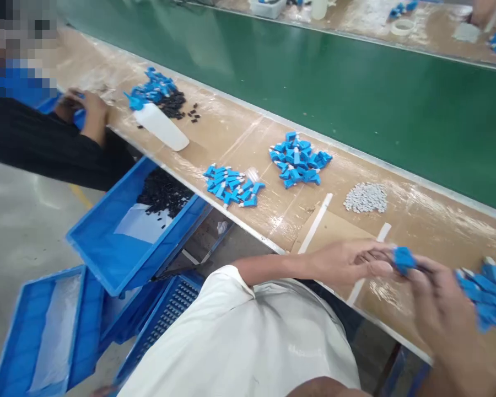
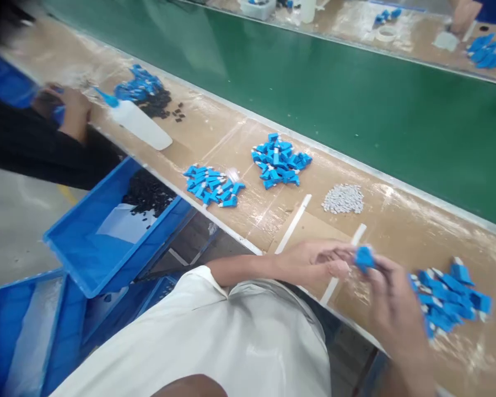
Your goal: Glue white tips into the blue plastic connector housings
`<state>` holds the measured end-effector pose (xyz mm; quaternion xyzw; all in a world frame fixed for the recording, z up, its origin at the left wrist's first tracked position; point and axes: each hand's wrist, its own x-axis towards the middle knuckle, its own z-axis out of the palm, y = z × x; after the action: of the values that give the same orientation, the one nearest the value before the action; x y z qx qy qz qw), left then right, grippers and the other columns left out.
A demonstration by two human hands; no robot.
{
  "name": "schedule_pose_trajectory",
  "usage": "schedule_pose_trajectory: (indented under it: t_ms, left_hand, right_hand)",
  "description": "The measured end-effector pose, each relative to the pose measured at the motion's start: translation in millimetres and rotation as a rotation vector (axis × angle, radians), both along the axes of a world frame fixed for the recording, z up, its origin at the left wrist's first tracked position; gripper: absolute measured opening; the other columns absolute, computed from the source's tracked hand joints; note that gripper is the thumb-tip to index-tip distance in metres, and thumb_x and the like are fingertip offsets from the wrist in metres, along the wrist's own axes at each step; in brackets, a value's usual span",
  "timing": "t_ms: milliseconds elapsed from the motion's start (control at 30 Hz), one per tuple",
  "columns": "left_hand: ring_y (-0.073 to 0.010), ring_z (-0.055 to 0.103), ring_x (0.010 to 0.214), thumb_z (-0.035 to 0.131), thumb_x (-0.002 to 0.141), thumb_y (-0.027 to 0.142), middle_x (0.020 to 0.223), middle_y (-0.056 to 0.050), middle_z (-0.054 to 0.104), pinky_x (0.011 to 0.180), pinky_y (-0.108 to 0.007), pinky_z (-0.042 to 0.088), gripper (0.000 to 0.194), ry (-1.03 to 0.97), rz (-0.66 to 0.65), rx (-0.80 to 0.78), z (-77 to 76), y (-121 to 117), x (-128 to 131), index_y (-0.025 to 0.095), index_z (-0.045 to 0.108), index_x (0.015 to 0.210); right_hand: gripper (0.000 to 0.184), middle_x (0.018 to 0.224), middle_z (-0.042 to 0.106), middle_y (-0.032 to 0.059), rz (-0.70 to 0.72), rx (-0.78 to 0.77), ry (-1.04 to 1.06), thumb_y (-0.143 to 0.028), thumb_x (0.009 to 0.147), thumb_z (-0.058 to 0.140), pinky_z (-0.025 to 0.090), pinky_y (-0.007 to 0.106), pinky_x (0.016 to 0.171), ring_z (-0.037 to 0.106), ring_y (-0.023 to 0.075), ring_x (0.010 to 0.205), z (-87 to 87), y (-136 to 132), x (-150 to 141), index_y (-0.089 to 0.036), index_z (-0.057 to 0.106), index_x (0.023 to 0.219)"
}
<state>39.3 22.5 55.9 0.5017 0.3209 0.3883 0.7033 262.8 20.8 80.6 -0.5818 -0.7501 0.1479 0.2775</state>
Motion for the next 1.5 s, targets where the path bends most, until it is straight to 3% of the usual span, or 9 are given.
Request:
schedule_pose_trajectory:
  t_ms: [133,233,467,633,867,1133,1333,1433,1500]
  left_hand:
    - [-0.02,0.073,0.094,0.075,0.086,0.058,0.116,-0.013,0.076,0.083,-0.029,0.057,0.058,-0.118,0.177,-0.118,-10.8,-13,-5,0.016,0.071,0.125]
    - [-0.0155,0.071,0.076,0.08,0.083,0.054,0.098,-0.008,0.077,0.075,-0.027,0.056,0.052,-0.162,0.201,-0.137,-20.0,-12,-16,0.015,0.073,0.117]
    - [-0.0178,0.072,0.084,0.083,0.082,0.045,0.101,-0.009,0.076,0.08,-0.029,0.055,0.044,-0.236,0.078,-0.125,-19.2,-15,-24,0.015,0.069,0.111]
    - [-0.0156,0.07,0.085,0.088,0.077,0.044,0.095,-0.006,0.073,0.081,-0.027,0.054,0.042,-0.134,0.074,-0.125,-23.7,-15,-23,0.016,0.067,0.099]
    - [-0.0143,0.069,0.065,0.085,0.078,0.052,0.08,-0.006,0.075,0.068,-0.028,0.055,0.046,-0.136,-0.057,-0.28,-24.5,-12,-27,0.013,0.071,0.098]
    - [-0.0131,0.068,0.067,0.086,0.077,0.052,0.079,-0.004,0.073,0.072,-0.029,0.056,0.045,-0.168,-0.042,-0.263,-22.4,-9,-29,0.013,0.077,0.098]
    - [-0.011,0.065,0.062,0.092,0.066,0.055,0.078,-0.01,0.074,0.056,-0.019,0.052,0.053,-0.323,-0.335,-0.608,-31.5,-5,-36,0.008,0.074,0.081]
    - [-0.0104,0.063,0.059,0.096,0.062,0.047,0.077,-0.011,0.072,0.048,-0.016,0.047,0.052,-0.385,-0.397,-0.69,-37.4,-5,-48,0.007,0.074,0.086]
    - [-0.0094,0.06,0.059,0.097,0.061,0.041,0.076,-0.009,0.069,0.046,-0.015,0.046,0.047,-0.444,-0.269,-0.68,-41.1,-4,-59,0.008,0.073,0.085]
  right_hand:
    - [0.02,0.104,0.074,0.0106,0.158,0.079,0.158,-0.04,0.1,0.061,0.058,0.044,0.084,0.071,0.0277,0.096,-5.9,-24,-52,-0.025,0.067,0.112]
    - [0.013,0.098,0.072,0.0067,0.165,0.029,0.301,-0.034,0.098,0.067,0.058,0.037,0.079,0.069,0.0223,0.091,-4.1,-24,-60,-0.024,0.069,0.108]
    - [0.027,0.106,0.071,0.0064,0.08,-0.089,0.592,-0.038,0.092,0.076,0.061,0.032,0.079,0.07,0.0187,0.091,-14.6,-28,-52,-0.023,0.071,0.114]
    - [0.04,0.104,0.072,0.007,0.064,-0.283,0.659,-0.048,0.088,0.079,0.061,0.033,0.083,0.071,0.0179,0.087,-16.9,-27,-50,-0.021,0.071,0.117]
    - [0.041,0.088,0.066,0.0041,0.25,-0.531,0.781,-0.057,0.095,0.066,0.054,0.028,0.061,0.062,0.0142,0.07,-16.4,-18,-46,-0.021,0.074,0.112]
    - [0.038,0.09,0.058,0.0038,0.237,-0.491,0.712,-0.055,0.096,0.065,0.046,0.026,0.059,0.053,0.0122,0.068,-18.9,-19,-51,-0.018,0.074,0.101]
    - [0.038,0.09,0.059,0.0038,0.399,-0.581,0.779,-0.055,0.097,0.065,0.051,0.029,0.068,0.059,0.0139,0.072,-14.9,-18,-55,-0.019,0.074,0.103]
    - [0.043,0.088,0.06,0.0024,0.318,-0.549,0.808,-0.057,0.093,0.07,0.051,0.027,0.066,0.06,0.014,0.073,-16.2,-18,-52,-0.021,0.071,0.117]
    - [0.051,0.085,0.06,0.0007,0.173,-0.462,0.783,-0.06,0.09,0.072,0.049,0.026,0.062,0.055,0.0126,0.068,-21.6,-16,-46,-0.023,0.069,0.124]
